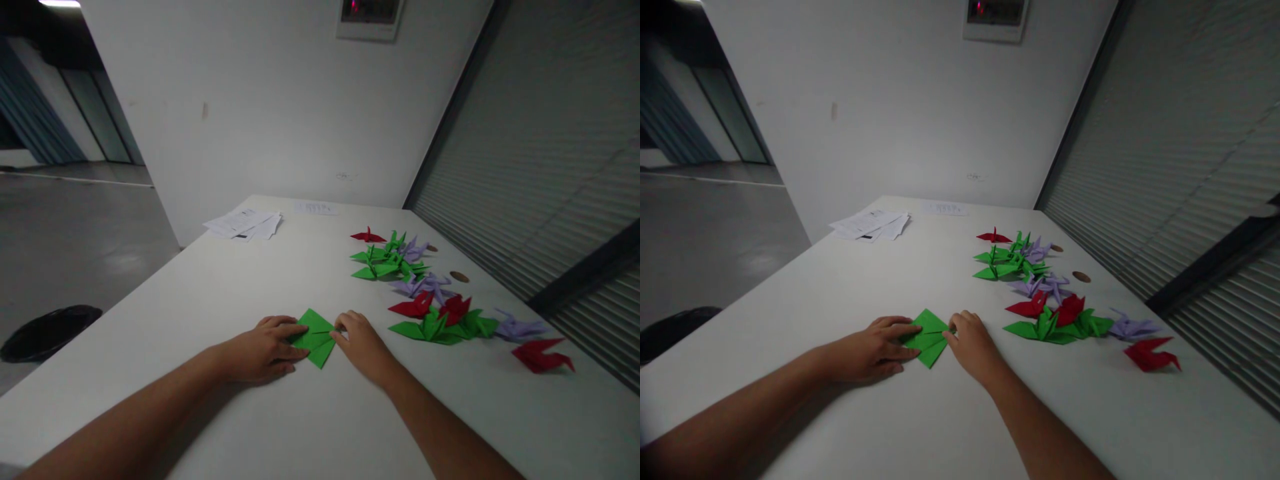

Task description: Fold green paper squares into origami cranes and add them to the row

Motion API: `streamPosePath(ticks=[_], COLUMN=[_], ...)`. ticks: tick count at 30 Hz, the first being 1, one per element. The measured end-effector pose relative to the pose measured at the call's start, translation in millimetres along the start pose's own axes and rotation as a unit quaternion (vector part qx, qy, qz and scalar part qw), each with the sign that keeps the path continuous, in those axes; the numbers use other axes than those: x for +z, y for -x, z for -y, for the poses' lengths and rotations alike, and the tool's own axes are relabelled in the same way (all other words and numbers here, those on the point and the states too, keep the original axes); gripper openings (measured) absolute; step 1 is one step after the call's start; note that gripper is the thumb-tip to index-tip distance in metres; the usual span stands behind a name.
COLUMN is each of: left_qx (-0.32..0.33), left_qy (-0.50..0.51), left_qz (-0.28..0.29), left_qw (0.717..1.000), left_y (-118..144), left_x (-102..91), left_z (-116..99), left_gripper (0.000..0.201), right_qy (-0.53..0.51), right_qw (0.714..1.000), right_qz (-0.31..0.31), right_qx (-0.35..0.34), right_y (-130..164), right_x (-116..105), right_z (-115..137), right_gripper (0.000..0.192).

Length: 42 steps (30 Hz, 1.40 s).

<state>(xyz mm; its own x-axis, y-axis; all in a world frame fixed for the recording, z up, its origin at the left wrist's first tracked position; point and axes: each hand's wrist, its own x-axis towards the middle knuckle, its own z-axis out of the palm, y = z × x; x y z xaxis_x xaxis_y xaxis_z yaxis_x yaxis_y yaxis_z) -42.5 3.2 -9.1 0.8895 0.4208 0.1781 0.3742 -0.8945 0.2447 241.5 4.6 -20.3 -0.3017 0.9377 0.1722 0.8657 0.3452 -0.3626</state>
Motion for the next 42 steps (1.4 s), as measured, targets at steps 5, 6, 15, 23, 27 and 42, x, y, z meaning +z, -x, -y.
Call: streamPosePath(ticks=[5,6,15,23,27,42], left_qx=[0.011,0.011,0.004,-0.016,-0.031,-0.039], left_qy=[0.015,0.016,0.0,0.005,0.007,0.12], left_qz=[-0.022,-0.026,-0.013,-0.039,-0.043,-0.174], left_qw=[1.0,0.999,1.0,0.999,0.999,0.977], left_y=[0.5,0.7,0.3,1.9,3.1,-2.1], left_x=[0.7,1.2,0.4,-2.0,-1.8,4.4], left_z=[0.0,0.3,-1.1,-4.9,-4.6,1.0], left_gripper=[0.041,0.041,0.043,0.046,0.054,0.057], right_qy=[0.082,0.093,0.053,-0.242,-0.214,0.097], right_qw=[0.995,0.994,0.994,0.962,0.954,0.871], right_qz=[-0.018,-0.019,-0.043,-0.091,-0.207,-0.029], right_qx=[0.049,0.052,0.086,0.091,0.018,-0.481], right_y=[2.4,2.9,-5.1,-10.0,-3.0,22.7], right_x=[7.4,7.7,15.1,9.1,-6.3,-21.2], right_z=[3.3,3.9,-4.2,-7.2,-2.9,54.2], right_gripper=[0.012,0.013,0.013,0.006,0.008,0.03])
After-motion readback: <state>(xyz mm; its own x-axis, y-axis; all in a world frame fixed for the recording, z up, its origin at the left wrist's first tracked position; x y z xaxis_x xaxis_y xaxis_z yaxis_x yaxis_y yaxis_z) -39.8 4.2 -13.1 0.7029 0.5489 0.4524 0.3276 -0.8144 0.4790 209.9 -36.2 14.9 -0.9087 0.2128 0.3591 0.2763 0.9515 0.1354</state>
